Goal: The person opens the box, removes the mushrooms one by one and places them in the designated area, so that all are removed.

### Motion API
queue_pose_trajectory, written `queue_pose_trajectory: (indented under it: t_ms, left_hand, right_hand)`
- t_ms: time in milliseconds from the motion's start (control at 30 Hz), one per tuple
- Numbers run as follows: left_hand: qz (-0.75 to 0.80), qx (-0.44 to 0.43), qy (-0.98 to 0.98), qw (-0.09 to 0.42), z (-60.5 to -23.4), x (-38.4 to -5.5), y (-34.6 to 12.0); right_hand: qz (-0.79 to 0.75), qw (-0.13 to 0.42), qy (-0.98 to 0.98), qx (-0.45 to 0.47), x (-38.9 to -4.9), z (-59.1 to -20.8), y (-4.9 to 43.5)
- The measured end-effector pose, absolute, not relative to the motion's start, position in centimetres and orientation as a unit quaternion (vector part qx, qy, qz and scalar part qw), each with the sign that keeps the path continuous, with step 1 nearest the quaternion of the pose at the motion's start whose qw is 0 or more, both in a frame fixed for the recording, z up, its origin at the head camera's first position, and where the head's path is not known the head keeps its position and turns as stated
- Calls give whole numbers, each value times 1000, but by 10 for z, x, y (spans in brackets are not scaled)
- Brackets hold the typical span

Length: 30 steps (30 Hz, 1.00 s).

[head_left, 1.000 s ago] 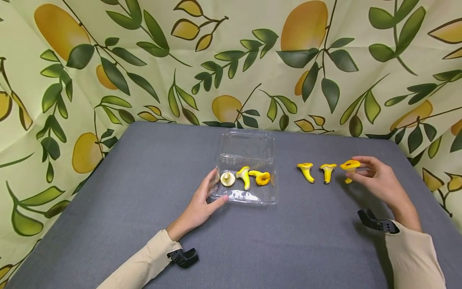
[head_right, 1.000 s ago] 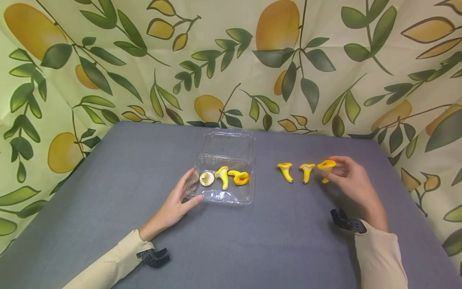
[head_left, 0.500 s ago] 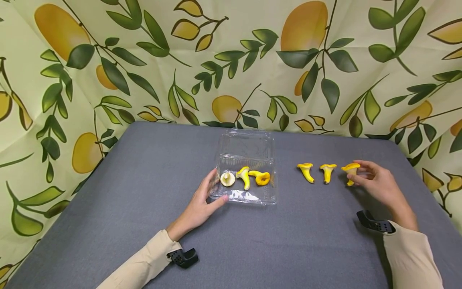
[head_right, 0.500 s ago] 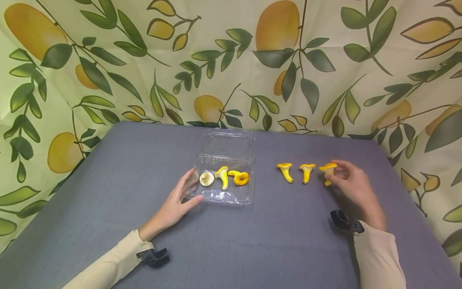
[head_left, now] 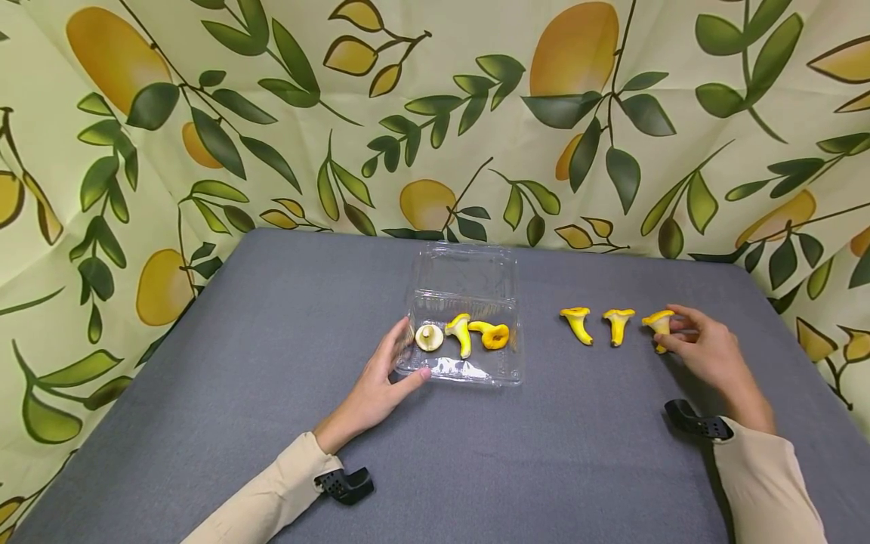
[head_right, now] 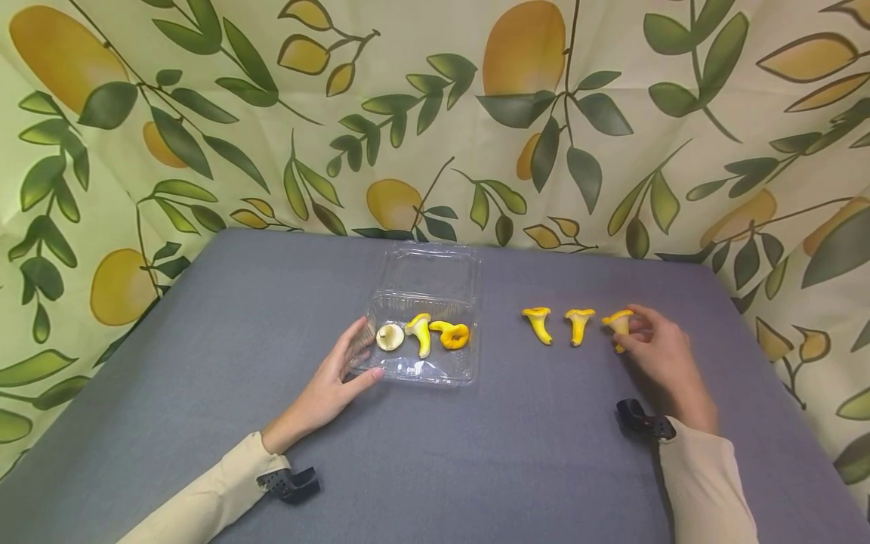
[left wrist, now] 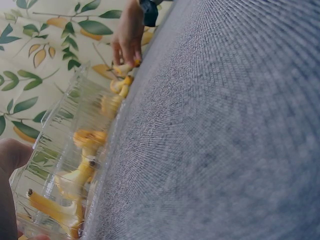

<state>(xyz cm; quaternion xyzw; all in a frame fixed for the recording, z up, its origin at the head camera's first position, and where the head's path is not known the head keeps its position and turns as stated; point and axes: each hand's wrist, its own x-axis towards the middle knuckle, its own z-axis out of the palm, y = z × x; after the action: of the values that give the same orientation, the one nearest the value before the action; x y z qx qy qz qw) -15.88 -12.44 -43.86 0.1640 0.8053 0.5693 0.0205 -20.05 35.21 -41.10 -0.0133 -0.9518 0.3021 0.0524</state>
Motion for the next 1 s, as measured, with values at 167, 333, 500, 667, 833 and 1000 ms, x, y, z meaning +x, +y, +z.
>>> queue_pose_trajectory:
  t_ms: [167,333,500,667,833,1000]
  left_hand:
    - [571,161,805,24,-438,-159,-124]
    - [572,160,804,26,-438,-159,-125]
    - [571,156,805,30,-438,-159,-125]
    - [574,159,803,28,-438,-159,-124]
    - [571,159,805,26,-438,-159,-124]
    - [569,160,806,26,-438,-159,-125]
  right_hand:
    - [290,54,-955,-34,-200,-412,350]
    - [270,60,-959,-54,-199,-412,349]
    - [279,58,-957,-61,-198,-411,347]
    - [297,54,-951,-68,-198,-412,344]
    - [305,57,-948,-66,-198,-414,344]
    - [311,56,-947,-63,-198,-414,344]
